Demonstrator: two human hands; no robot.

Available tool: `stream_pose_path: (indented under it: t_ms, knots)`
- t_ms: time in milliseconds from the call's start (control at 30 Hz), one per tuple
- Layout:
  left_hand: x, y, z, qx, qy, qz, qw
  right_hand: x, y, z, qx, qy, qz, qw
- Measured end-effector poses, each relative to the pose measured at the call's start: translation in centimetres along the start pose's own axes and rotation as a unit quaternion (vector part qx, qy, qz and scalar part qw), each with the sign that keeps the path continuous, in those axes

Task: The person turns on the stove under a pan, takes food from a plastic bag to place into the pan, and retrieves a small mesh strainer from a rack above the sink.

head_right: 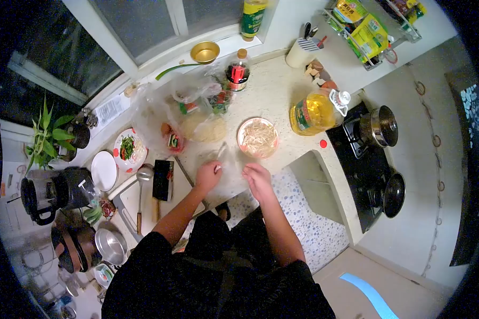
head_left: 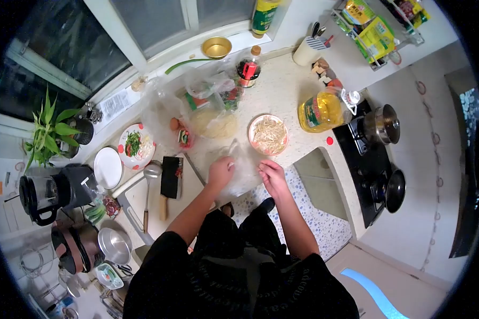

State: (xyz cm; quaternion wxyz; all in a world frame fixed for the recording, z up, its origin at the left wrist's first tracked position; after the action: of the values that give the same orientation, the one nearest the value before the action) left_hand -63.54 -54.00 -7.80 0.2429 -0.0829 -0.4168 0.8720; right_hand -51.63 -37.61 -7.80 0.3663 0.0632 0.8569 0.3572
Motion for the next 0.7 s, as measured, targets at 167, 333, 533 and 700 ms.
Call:
stream_pose_path:
  t_ms: [167,333,533,700]
  knots:
    - [-0.2,-2.9,3.1,-0.088,-0.015,0.0,0.996,-2.0,2.2,1.9,0.022,-0.008,0.016,1.0]
    - [-0.1,-9.2,4.8,-0.109,0.023,-0.028,0.993,-3.9,4.6,6.2,0.067,-0.036,0.059,0.995]
    - [-0.8,-17.9,3.7,-0.131,0.07,-0.079,0.986,-8.9,8.7,13.4,0.146,-0.067,0.113,0.981]
    - [-2.7,-24.9,-1.3,-0.137,0.137,-0.124,0.973,-14.8,13.3,23.3,0.209,-0.113,0.172,0.956]
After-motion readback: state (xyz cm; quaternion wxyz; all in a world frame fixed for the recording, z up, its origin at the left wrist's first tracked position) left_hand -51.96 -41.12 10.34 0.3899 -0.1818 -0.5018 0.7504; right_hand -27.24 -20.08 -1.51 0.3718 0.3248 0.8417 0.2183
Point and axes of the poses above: each hand's wrist, its own x-axis towards the middle knuckle, its own z-axis out of the back of the hand, y = z × x, the point moved 10 cm from there along x, towards the middle knuckle, and after that the axes turned 2 degrees about -y, right-handed, at the moved point
